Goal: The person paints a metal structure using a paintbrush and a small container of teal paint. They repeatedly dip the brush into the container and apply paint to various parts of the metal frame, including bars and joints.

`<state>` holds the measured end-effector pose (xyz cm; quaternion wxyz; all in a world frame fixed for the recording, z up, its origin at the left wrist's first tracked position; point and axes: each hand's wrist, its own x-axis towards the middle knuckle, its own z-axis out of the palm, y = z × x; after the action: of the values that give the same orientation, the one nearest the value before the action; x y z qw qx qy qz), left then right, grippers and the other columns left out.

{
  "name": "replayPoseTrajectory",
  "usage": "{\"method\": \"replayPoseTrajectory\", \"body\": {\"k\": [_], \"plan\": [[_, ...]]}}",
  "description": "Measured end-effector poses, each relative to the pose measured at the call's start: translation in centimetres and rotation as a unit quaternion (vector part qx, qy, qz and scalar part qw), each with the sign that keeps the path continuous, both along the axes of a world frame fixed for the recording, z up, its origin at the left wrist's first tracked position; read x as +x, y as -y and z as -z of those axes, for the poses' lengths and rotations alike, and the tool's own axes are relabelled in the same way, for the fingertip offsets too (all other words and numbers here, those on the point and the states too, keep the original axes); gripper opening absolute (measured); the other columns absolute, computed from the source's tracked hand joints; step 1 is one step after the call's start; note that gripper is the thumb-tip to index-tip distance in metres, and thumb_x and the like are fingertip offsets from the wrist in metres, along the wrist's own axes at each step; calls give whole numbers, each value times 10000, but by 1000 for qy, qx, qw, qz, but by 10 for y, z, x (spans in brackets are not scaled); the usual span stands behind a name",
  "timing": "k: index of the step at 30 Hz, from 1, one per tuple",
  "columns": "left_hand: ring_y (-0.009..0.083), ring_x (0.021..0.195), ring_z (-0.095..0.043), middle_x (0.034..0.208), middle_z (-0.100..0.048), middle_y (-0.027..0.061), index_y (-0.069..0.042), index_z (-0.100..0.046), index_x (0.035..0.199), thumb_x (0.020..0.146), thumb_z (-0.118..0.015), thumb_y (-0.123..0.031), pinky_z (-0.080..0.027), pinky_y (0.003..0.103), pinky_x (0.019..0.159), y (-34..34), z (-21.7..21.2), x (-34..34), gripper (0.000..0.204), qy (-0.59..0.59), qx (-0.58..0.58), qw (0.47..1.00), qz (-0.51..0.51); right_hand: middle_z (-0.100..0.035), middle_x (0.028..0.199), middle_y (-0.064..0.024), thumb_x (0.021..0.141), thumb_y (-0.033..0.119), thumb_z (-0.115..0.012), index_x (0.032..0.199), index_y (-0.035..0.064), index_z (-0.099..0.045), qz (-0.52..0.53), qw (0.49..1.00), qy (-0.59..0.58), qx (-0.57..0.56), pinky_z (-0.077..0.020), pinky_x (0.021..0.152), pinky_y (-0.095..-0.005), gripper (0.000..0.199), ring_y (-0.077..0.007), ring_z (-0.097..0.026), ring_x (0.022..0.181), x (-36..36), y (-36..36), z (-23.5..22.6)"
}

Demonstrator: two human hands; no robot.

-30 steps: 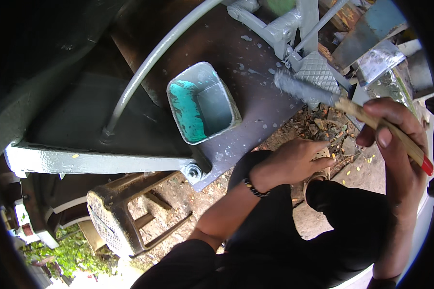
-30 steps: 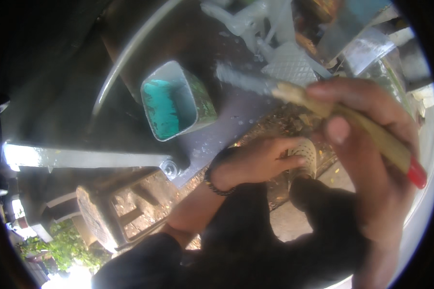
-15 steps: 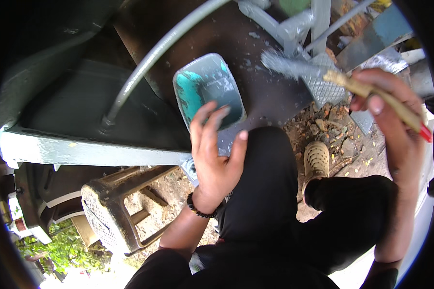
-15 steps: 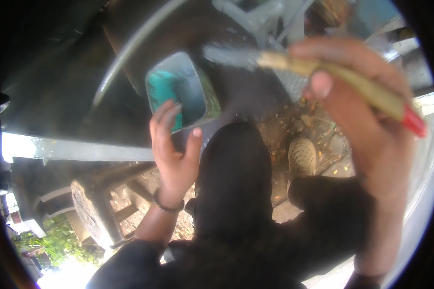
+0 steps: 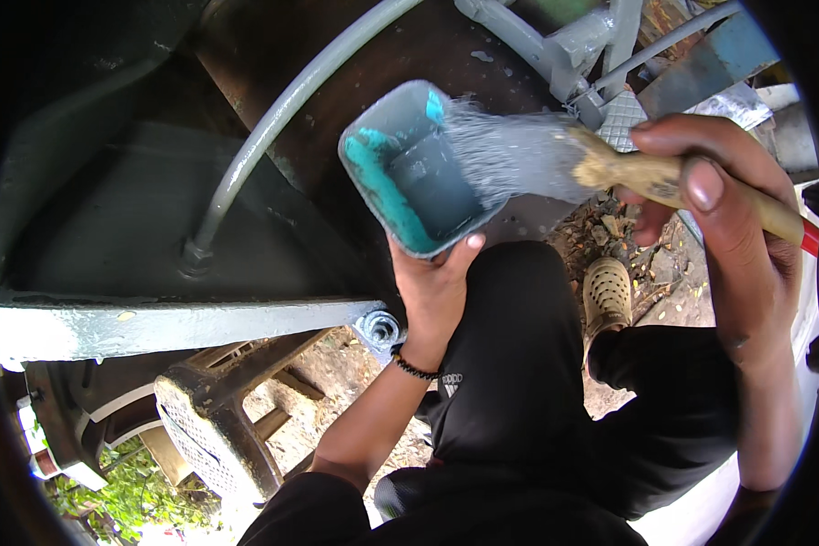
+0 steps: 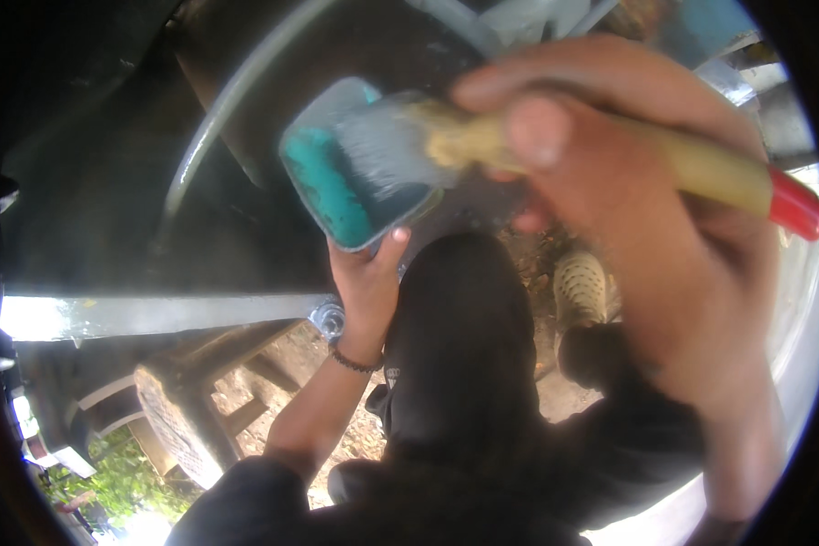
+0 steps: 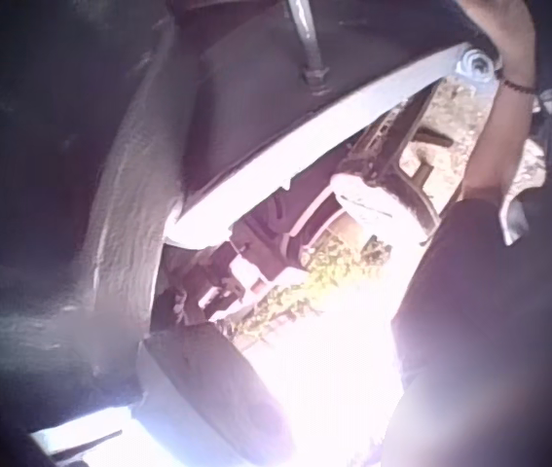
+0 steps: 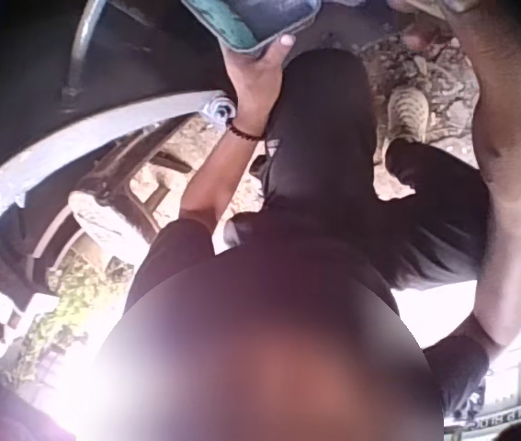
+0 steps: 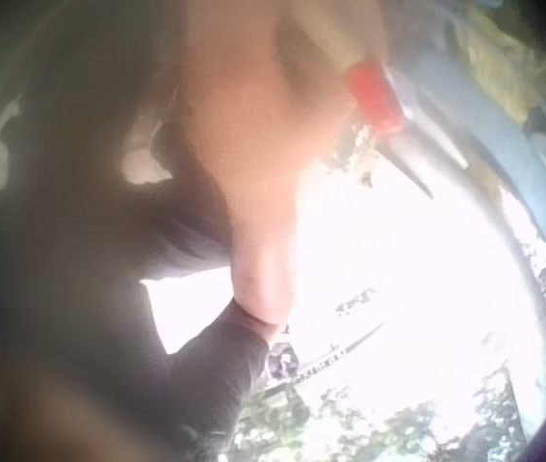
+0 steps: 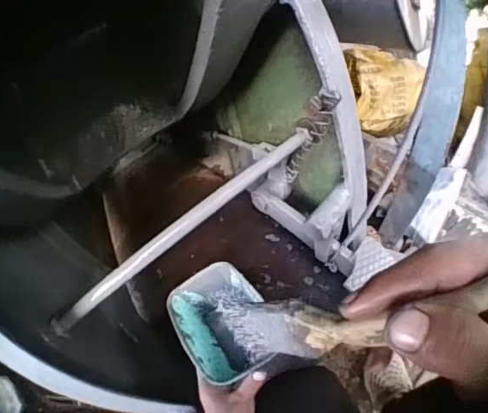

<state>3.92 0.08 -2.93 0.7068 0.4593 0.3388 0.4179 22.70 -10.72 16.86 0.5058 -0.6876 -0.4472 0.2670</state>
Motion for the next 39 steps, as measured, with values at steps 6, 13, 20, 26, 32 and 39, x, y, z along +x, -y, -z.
{"method": "replayPoseTrajectory", "body": {"k": [6, 13, 20, 26, 32, 39], "plan": [[198, 1185, -591, 1217, -600, 126, 14, -495, 1271, 878, -783, -119, -476, 327, 994, -26, 27, 40, 505, -203, 203, 957, 47, -690, 1033, -166, 975, 208, -561, 1098, -17, -670, -30, 989, -129, 59, -548, 719, -350, 279, -242, -669, 823, -57, -48, 36], [360, 1379, -467, 1511, -441, 209, 59, -335, 1495, 945, -726, -251, -422, 434, 1120, -34, 40, 39, 743, -316, 39, 936, 151, -708, 750, -201, 937, 240, -512, 923, 16, -712, 25, 942, -336, 2, -552, 765, -469, 301, -402, -704, 741, -131, -167, 108], [315, 1244, -549, 1363, -558, 170, -6, -463, 1412, 933, -697, -231, -445, 434, 1068, -10, 109, -21, 578, -116, 83, 983, 114, -706, 733, -141, 938, 295, -607, 999, 38, -709, -9, 981, -194, -18, -542, 673, -364, 284, -251, -697, 676, -154, -297, 185], [387, 956, -678, 1002, -725, 199, -6, -713, 1026, 866, -669, -181, -523, 469, 853, 0, 104, -11, 241, -299, 298, 906, 20, -728, 899, -180, 902, 269, -614, 1049, 90, -744, -99, 987, -87, -94, -561, 810, -368, 266, -320, -718, 858, -132, -249, 178], [407, 880, -694, 983, -722, 203, -30, -719, 1026, 845, -708, -234, -551, 478, 742, -5, 118, 4, 273, -361, 314, 877, -52, -713, 837, -182, 886, 216, -628, 1013, 84, -745, -84, 996, -24, 34, -558, 773, -422, 218, -371, -701, 803, -125, -223, 171], [406, 851, -687, 1045, -697, 210, -31, -712, 1029, 818, -737, -225, -561, 475, 722, -4, 131, 1, 288, -351, 249, 901, -51, -703, 1076, -178, 918, 191, -636, 1153, 125, -684, -169, 974, 145, 43, -539, 926, -446, 248, -360, -663, 1055, -142, -306, 193]]}}
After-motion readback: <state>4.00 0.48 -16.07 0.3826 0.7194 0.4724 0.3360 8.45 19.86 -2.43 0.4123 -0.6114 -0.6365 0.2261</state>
